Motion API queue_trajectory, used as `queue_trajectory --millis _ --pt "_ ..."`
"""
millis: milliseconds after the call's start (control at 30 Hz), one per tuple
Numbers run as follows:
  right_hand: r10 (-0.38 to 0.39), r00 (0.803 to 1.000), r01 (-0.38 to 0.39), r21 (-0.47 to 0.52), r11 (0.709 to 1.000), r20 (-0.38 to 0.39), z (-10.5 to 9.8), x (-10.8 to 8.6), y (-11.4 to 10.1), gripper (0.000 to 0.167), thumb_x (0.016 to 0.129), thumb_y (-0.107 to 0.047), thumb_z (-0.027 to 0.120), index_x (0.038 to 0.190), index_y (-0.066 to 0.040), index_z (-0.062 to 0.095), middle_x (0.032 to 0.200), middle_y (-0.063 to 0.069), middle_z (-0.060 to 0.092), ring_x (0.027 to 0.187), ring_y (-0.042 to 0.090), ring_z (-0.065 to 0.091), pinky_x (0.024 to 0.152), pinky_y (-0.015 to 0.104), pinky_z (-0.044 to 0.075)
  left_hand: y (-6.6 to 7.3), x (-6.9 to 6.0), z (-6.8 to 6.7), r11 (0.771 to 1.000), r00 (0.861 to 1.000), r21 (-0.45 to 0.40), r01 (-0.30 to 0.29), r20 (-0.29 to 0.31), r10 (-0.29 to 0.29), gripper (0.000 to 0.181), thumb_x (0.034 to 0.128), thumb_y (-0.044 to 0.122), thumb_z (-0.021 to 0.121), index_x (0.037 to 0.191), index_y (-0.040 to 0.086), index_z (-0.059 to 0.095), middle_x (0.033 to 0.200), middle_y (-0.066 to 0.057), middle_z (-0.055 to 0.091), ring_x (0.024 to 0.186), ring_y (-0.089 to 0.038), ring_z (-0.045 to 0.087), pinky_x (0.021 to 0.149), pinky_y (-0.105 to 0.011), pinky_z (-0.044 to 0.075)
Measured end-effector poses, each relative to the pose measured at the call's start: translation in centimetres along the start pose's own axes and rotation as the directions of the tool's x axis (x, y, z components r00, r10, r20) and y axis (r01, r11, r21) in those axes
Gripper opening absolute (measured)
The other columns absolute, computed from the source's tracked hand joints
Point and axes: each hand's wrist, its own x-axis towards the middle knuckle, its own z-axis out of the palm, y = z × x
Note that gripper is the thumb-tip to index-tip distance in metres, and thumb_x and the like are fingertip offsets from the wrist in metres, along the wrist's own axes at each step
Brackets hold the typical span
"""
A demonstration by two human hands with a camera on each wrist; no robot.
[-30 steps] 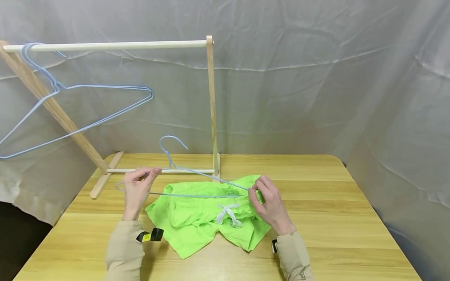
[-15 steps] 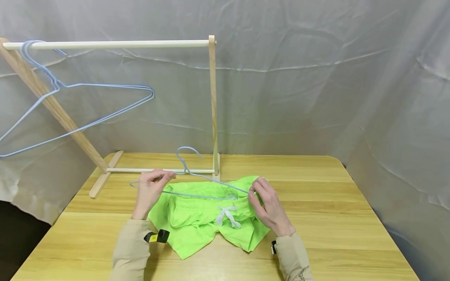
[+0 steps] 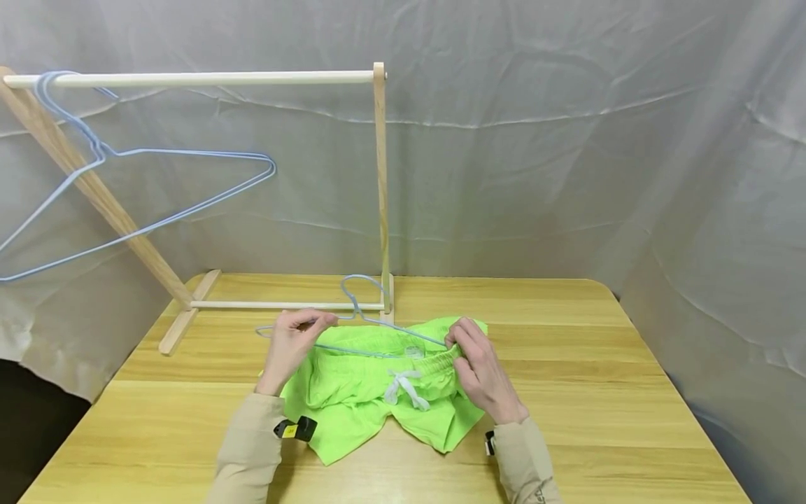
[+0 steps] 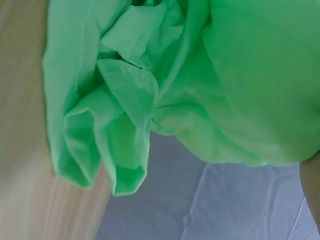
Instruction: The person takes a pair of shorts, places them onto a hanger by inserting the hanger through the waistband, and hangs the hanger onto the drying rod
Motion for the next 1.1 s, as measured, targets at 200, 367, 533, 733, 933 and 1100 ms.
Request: queue_trajectory --millis 200,367,533,733,933,1100 --pt "-0.042 0.998 0.042 -0.011 0.999 -0.036 0.2 0.1 0.0 0.033 0.06 0.015 0.04 0.081 -0.009 0.049 0.087 0.0 0.047 0.081 0.007 0.041 0.07 0.018 0.034 0.6 -0.1 0.7 0.996 0.999 0.08 0.049 -0.008 -0.048 0.005 0.0869 0.011 0.076 0.085 0.008 0.08 0.054 -0.015 0.059 0.045 0.006 0.021 0.045 -0.015 0.017" --pt "-0.014 1.0 0.014 -0.022 1.0 -0.015 0.1 0.0 0.2 0.03 0.063 0.013 0.04 0.082 -0.008 0.048 0.087 0.0 0.046 0.082 0.004 0.039 0.07 0.017 0.034 1.2 -0.3 1.2 0.979 0.999 0.2 0.04 -0.039 -0.033 0.008 0.0838 0.022 0.08 0.084 0.014 0.081 0.052 -0.003 0.059 0.045 0.005 0.023 0.047 -0.016 0.019" --pt "-0.037 0.999 0.036 -0.028 0.999 -0.018 0.3 0.2 0.1 0.029 0.063 0.014 0.04 0.082 -0.008 0.048 0.087 0.001 0.047 0.083 0.005 0.04 0.071 0.018 0.035 1.6 -0.5 2.0 0.957 0.998 0.285 -0.045 -0.032 0.056 0.012 0.0795 0.029 0.083 0.08 0.017 0.081 0.069 0.002 0.075 0.044 0.008 0.026 0.05 -0.017 0.023" --pt "-0.038 0.999 0.037 -0.029 0.999 -0.024 0.6 0.3 -0.1 0.028 0.063 0.013 0.042 0.082 -0.006 0.048 0.088 0.001 0.047 0.082 0.005 0.041 0.07 0.018 0.035 2.2 -0.9 3.4 0.942 0.996 0.329 -0.063 -0.031 0.078 0.01 0.0811 0.033 0.082 0.082 0.023 0.082 0.066 0.008 0.073 0.045 0.008 0.029 0.051 -0.018 0.025" --pt "-0.05 0.998 0.048 -0.034 0.998 -0.042 0.5 0.4 -0.3 0.03 0.063 0.014 0.044 0.082 -0.008 0.049 0.089 0.0 0.049 0.082 0.006 0.042 0.071 0.018 0.036 2.5 -1.3 4.3 0.941 0.999 0.339 -0.021 -0.036 0.035 0.009 0.0809 0.033 0.082 0.082 0.024 0.081 0.069 0.009 0.074 0.048 0.007 0.038 0.056 -0.019 0.029" --pt "-0.069 0.996 0.068 -0.021 0.997 -0.06 0.6 0.5 -0.5 0.031 0.062 0.016 0.045 0.081 -0.008 0.049 0.089 0.001 0.05 0.082 0.008 0.044 0.071 0.018 0.038 2.8 -1.6 5.2 0.936 0.999 0.35 -0.039 -0.011 0.045 0.011 0.0825 0.035 0.08 0.08 0.024 0.081 0.072 0.009 0.076 0.051 0.008 0.043 0.059 -0.019 0.031"
